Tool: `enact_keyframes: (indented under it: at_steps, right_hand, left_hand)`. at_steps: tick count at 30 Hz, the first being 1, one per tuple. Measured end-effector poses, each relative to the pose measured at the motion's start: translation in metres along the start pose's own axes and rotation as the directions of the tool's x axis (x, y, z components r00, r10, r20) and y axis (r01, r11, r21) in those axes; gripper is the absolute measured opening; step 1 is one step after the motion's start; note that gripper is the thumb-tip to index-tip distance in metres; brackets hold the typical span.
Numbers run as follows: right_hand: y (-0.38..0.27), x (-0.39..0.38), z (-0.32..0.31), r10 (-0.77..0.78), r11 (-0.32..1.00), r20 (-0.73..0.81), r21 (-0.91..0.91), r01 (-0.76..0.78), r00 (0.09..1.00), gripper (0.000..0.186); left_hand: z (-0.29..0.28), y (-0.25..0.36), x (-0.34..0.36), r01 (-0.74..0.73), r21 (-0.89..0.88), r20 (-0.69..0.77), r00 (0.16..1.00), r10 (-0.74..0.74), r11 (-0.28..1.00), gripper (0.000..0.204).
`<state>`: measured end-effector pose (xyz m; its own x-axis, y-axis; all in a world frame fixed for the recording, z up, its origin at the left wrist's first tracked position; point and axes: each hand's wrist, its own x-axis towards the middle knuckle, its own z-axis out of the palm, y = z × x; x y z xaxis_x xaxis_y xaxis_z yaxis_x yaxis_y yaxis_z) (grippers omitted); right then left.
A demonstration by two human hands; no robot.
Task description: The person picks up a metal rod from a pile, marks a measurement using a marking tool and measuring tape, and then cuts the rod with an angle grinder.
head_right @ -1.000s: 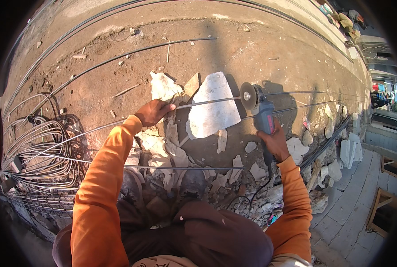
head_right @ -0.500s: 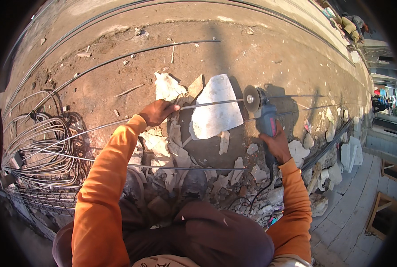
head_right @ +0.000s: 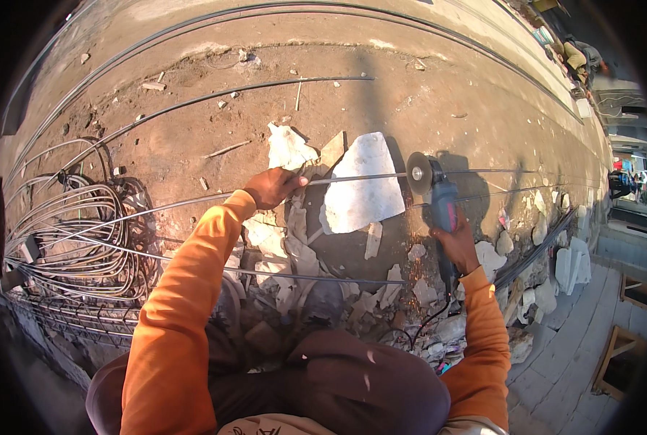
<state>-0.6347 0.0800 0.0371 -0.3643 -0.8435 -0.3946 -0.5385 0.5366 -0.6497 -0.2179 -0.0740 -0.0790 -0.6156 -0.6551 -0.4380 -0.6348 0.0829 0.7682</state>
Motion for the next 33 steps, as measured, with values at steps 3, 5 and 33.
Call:
enact_keyframes:
  at_steps: [3, 5, 33]
  right_hand:
    - [0.010, 0.001, -0.006, 0.000, 1.000, 0.025, -0.009, 0.000, 1.000, 0.063]
    - [0.010, 0.001, -0.005, 0.017, 1.000, 0.044, -0.020, -0.016, 0.999, 0.063]
    - [0.010, 0.003, -0.002, 0.015, 0.999, 0.035, 0.037, -0.016, 0.999, 0.058]
  left_hand:
    - [-0.001, 0.002, -0.001, 0.009, 0.003, -0.003, 1.000, -0.009, 1.000, 0.066]
    - [0.000, 0.001, -0.002, 0.020, 0.003, -0.007, 1.000, -0.020, 1.000, 0.066]
    - [-0.002, 0.003, -0.002, 0.033, -0.008, 0.014, 0.999, -0.033, 0.999, 0.067]
